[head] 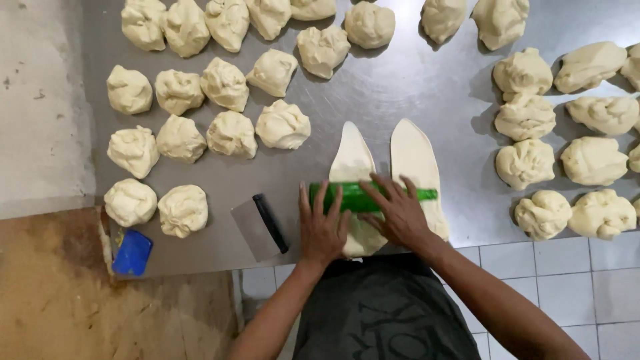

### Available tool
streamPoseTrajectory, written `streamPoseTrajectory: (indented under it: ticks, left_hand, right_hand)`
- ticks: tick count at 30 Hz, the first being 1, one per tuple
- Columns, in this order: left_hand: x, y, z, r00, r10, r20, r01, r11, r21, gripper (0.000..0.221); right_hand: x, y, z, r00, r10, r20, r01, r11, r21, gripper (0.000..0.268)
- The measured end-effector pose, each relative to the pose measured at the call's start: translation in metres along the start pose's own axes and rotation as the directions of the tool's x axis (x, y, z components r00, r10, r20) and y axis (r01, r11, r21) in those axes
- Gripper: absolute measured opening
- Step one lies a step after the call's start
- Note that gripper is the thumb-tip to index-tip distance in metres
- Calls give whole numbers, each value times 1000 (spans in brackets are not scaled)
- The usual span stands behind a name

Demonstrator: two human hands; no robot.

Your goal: Rolling and shaping bread dough portions on a metal workbench using a glass bottle as a tool.

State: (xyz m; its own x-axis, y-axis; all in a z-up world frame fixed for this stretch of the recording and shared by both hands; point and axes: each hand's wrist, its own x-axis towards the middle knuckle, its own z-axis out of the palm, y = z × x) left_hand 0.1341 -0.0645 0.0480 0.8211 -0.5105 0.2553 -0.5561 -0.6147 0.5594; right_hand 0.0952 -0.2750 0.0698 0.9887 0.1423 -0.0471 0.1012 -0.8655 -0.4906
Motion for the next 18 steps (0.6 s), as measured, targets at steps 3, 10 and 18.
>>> streamPoseTrajectory:
  ticks: [3,10,18]
  left_hand:
    - [50,-40,35,999,-25,42,13,963,269,64]
    - [181,-60,12,984,133,120,-161,951,263,81]
    - [190,-99,34,956,172,236,-208,969,135,87]
  right_hand:
    - [53,17,11,968,-110,-224,43,959,-281,68]
    - [168,68,-4,956,80,-284,-85,996,-6,26]
    - [209,74,-35,946,323,12,-316,917,245,27]
